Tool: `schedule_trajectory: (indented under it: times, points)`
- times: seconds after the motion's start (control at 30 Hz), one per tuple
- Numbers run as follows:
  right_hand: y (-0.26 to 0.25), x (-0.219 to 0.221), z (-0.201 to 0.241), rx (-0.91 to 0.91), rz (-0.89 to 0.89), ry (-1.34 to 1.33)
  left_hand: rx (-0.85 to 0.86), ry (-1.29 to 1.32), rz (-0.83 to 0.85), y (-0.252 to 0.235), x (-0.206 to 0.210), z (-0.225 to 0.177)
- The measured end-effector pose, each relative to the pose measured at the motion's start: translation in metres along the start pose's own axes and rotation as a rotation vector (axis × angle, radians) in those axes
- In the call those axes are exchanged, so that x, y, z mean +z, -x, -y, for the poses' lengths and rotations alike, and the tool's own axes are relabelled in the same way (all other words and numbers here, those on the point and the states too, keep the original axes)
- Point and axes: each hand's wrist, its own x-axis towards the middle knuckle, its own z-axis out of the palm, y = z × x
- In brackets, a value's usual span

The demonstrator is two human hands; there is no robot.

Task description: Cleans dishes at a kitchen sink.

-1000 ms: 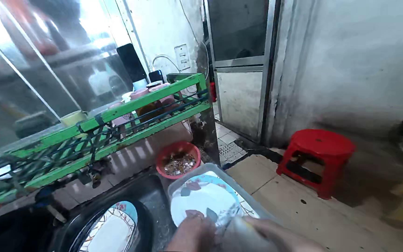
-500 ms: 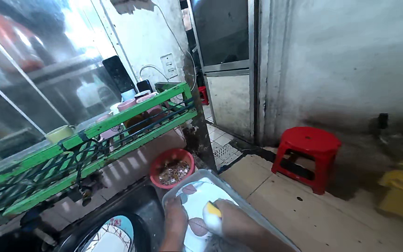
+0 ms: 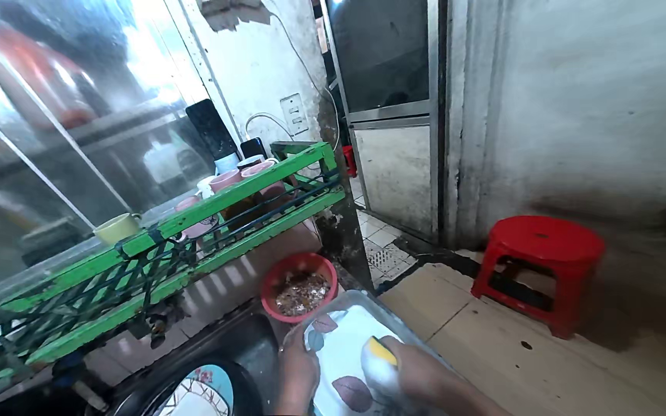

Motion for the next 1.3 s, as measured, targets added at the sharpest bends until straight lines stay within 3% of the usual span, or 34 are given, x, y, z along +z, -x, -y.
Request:
schedule_trajectory:
  times: [0.1, 0.3, 0.47, 0.6, 0.73, 0.8, 0.9, 1.0, 1.17, 1.3]
  points:
    - [-0.003, 0.004, -0.005, -0.007, -0.022, 0.000, -0.047, -0.026, 0.040, -0.002, -0.003, 0.002]
    - [-0.006, -0.001, -0.008, -0.036, -0.025, -0.005, -0.086, 0.197, 0.095, -0.005, -0.012, 0.005]
    - [-0.010, 0.003, -0.012, -0.198, -0.091, -0.242, -0.107, 0.559, 0.062, -0.006, -0.009, 0.028]
    - [-0.010, 0.014, -0.015, -0.258, -0.122, -0.318, -0.181, 0.686, 0.055, 0.004, -0.016, 0.032]
    - [-0.009, 0.019, 0.003, -0.128, -0.335, -0.236, -0.061, 0.792, -0.045, 0.031, -0.022, 0.013]
    - [-0.004, 0.022, 0.018, -0.116, -0.433, -0.228, -0.025, 0.972, -0.049, 0.056, -0.022, -0.006]
    - [0.017, 0.036, 0.056, -0.296, -0.438, -0.236, -0.067, 1.168, -0.012, 0.090, -0.017, -0.023]
    - [0.029, 0.043, 0.089, -0.505, -0.505, -0.280, -0.079, 1.198, -0.033, 0.113, -0.014, -0.027]
    - [0.000, 0.019, 0.085, -0.239, -0.532, -0.213, 0.017, 1.269, -0.009, 0.133, -0.007, -0.015]
    - [0.030, 0.065, 0.109, -0.623, -0.525, -0.318, -0.098, 1.181, -0.140, 0.133, -0.010, -0.017]
